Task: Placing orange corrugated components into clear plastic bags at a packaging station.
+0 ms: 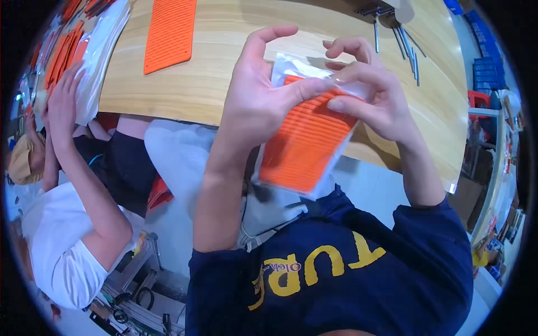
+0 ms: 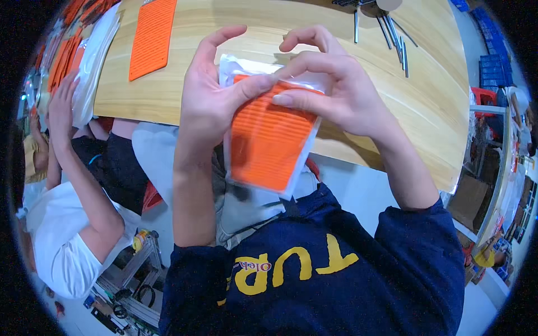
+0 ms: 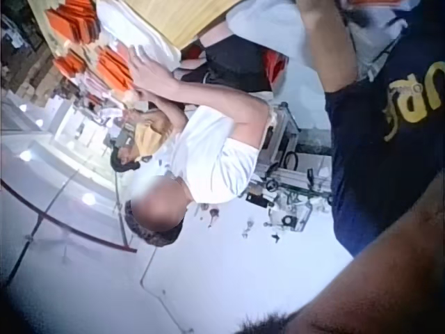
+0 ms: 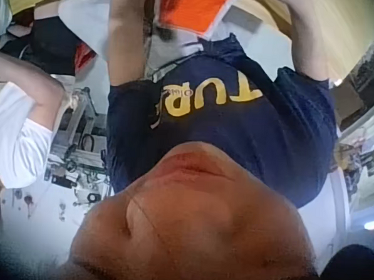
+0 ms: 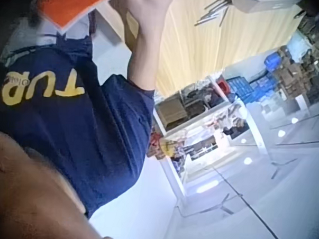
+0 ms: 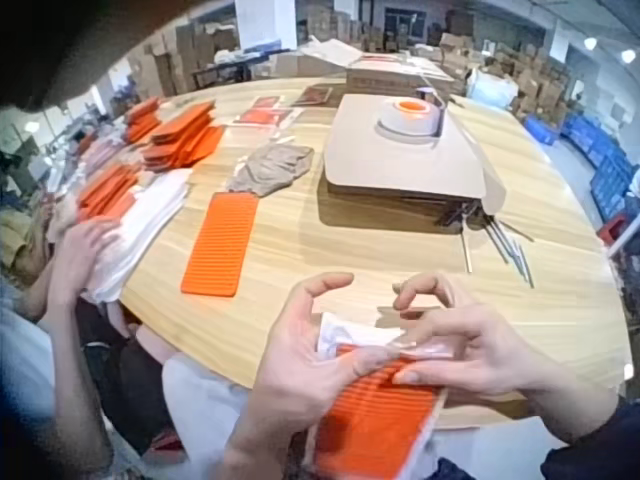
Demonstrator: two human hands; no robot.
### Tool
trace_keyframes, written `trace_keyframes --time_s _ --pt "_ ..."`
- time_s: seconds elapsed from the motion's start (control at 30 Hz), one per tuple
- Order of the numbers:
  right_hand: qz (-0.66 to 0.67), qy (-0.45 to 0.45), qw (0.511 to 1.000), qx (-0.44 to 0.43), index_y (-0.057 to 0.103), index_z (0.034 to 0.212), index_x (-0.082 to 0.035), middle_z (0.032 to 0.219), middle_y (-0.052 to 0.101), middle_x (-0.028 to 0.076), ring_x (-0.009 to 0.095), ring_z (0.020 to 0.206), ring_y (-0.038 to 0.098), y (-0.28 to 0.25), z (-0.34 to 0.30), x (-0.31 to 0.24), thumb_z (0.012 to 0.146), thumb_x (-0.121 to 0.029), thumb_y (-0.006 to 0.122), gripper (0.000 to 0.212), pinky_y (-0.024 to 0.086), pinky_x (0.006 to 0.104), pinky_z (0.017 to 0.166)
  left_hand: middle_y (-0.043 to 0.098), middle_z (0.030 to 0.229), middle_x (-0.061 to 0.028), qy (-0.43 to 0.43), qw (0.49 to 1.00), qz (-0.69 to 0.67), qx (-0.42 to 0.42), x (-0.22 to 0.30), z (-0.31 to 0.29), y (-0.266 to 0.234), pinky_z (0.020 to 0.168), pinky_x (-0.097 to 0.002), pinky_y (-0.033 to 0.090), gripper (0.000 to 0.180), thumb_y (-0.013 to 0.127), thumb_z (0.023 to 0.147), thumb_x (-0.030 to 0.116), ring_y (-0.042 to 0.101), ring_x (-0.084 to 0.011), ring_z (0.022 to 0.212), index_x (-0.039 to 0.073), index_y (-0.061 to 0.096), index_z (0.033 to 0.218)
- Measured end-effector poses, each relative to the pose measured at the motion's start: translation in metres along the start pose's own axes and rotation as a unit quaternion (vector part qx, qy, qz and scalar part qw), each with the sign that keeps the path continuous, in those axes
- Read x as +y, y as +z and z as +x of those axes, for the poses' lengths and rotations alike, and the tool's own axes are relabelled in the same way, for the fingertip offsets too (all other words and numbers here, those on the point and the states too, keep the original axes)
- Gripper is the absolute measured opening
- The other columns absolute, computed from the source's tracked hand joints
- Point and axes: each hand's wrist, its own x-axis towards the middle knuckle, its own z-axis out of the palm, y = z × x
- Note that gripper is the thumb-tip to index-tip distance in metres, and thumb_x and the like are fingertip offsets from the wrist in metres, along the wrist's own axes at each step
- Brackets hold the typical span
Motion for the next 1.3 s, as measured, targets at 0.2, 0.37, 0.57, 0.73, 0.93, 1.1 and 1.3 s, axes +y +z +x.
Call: trace_keyframes --time_s 0.2,0.37,0.57,0.73,0.93,1.1,1.3 --pt "-0.002 0.077 0.997 0.029 0.075 0.105 -0.005 0.104 0.065 0.008 0.019 0.094 0.064 0.003 0.006 -0.017 0.091 -0.028 0.079 0.027 0.051 0.0279 0.086 0.073 0.100 -0.0180 -0.133 0.989 0.056 -0.027 0.001 0.002 -0.015 0.068 -0.0260 0.060 0.034 0.075 0.095 0.015 0.074 -0.0201 0.085 -0.005 0.060 0.118" --pt "0.184 0.332 0.921 0.085 0.074 0.099 -0.003 0.088 0.066 0.003 0.015 0.084 0.065 0.000 -0.003 -0.021 0.094 -0.025 0.075 0.022 0.051 0.0248 0.081 0.074 0.093 -0.0140 -0.064 0.994 -0.051 0.069 -0.002 -0.001 -0.004 0.065 -0.0221 0.056 0.023 0.070 0.099 0.016 0.071 -0.0150 0.078 -0.005 0.066 0.109" --pt "0.198 0.250 0.939 0.126 0.072 0.099 -0.001 0.087 0.069 0.005 0.012 0.077 0.065 0.005 -0.008 -0.021 0.096 -0.025 0.072 0.025 0.052 0.0214 0.073 0.073 0.091 -0.0096 0.021 0.998 -0.013 0.050 -0.007 -0.003 -0.011 0.062 -0.0191 0.051 0.021 0.066 0.102 0.016 0.067 -0.0116 0.072 -0.004 0.068 0.106" --pt "0.230 0.226 0.937 0.132 0.073 0.100 0.000 0.087 0.070 0.005 0.012 0.076 0.065 0.007 -0.007 -0.019 0.094 -0.024 0.074 0.024 0.052 0.0217 0.071 0.073 0.091 -0.0074 0.042 0.988 0.136 0.055 -0.001 -0.008 -0.010 0.059 -0.0183 0.047 0.018 0.064 0.102 0.014 0.063 -0.0097 0.070 -0.004 0.068 0.105" --pt "0.241 0.218 0.935 0.143 0.074 0.099 -0.001 0.087 0.070 0.005 0.011 0.075 0.064 0.007 -0.002 -0.024 0.093 -0.021 0.075 0.021 0.051 0.0219 0.069 0.073 0.089 -0.0076 0.018 0.998 0.023 0.056 0.004 -0.004 -0.001 0.059 -0.0188 0.049 0.011 0.066 0.098 0.007 0.064 -0.0101 0.071 -0.003 0.068 0.103" --pt "0.189 0.281 0.932 0.129 0.075 0.093 0.000 0.086 0.067 0.003 0.013 0.075 0.060 0.009 0.001 -0.043 0.091 -0.013 0.073 0.013 0.048 0.0241 0.071 0.073 0.089 -0.0084 0.033 0.997 0.038 0.058 0.005 -0.008 0.007 0.064 -0.0203 0.051 0.012 0.070 0.092 0.004 0.065 -0.0121 0.072 -0.002 0.069 0.102" --pt "0.189 0.181 0.962 0.082 0.074 0.088 0.002 0.091 0.067 0.011 0.018 0.081 0.058 -0.002 0.001 -0.043 0.087 -0.008 0.073 0.010 0.046 0.0289 0.077 0.070 0.083 -0.0090 0.066 0.994 0.092 0.006 0.011 -0.006 0.010 0.070 -0.0265 0.050 0.005 0.072 0.089 0.003 0.061 -0.0154 0.075 -0.001 0.072 0.091"
